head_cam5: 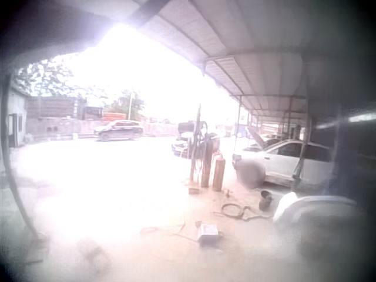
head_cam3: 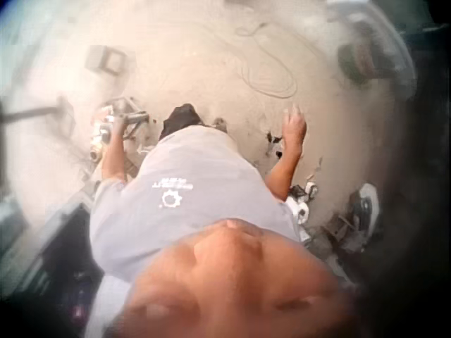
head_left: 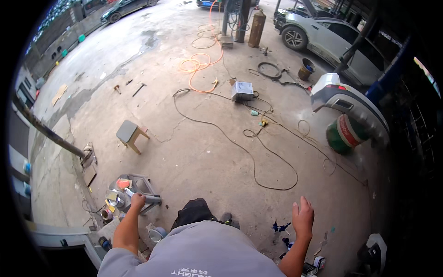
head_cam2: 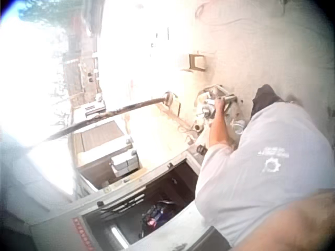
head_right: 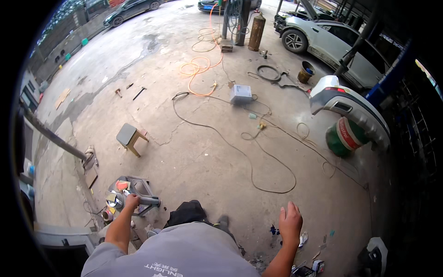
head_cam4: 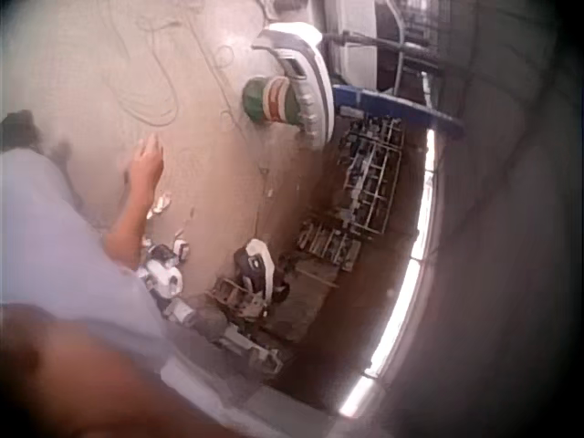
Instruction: The person walks through a cluttered workshop, picks up a sponge, and enters a paint booth. They wipe the rear of a blue car with the sponge and a cloth, then use a spray gun to apply paint to the car's rear section.
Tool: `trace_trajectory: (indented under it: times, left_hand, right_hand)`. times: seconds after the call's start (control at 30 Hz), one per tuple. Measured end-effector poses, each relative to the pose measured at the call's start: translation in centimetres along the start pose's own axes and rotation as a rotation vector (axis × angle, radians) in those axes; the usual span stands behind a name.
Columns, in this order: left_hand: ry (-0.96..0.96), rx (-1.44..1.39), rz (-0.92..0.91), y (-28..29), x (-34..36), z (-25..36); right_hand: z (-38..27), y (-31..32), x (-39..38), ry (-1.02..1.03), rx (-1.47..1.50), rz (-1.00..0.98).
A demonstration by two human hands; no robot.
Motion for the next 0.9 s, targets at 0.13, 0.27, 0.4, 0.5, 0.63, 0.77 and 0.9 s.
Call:
trace_trajectory:
  times: [0.13, 0.27, 0.4, 0.5, 0.63, 0.77, 0.9]
  left_hand:
    - [0.332, -0.367, 0.202, 1.5, -5.3, -6.3]
    - [0.783, -0.254, -0.148, -8.9, -13.1, -12.3]
    - [0.276, -0.106, -0.681, -21.9, -15.6, -2.9]
    - [0.243, -0.134, -0.736, -19.3, -8.8, 6.0]
    - [0.177, 0.079, -0.692, -10.3, 3.7, 11.4]
    - [0.674, -0.782, -0.211, -2.7, 18.8, 10.2]
    - [0.587, -0.752, 0.278, 7.9, 31.4, 13.5]
  right_hand:
    - [-8.3, -8.2, 8.9, 0.335, -0.010, -0.435]
    - [-16.5, -16.9, 14.9, 0.492, -0.091, -0.642]
    - [-23.5, -25.2, 23.0, 0.579, -0.173, -0.771]
    - [-27.6, -32.6, 26.7, 0.677, -0.202, -0.916]
    - [-35.3, -35.8, 34.7, 0.717, -0.183, -0.982]
    - [-40.2, -40.8, 44.6, 0.730, -0.151, -0.895]
    - [-43.9, -47.4, 53.4, 0.709, -0.214, -0.935]
Point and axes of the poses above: each hand's wrist, its own x-axis towards the middle knuckle, its own y-axis out of the back of the hand, z = x × y, the point moved 3 cm from there along x, towards the middle knuckle, and after that the axes turned 6 degrees about x, right-handed, at the moved point
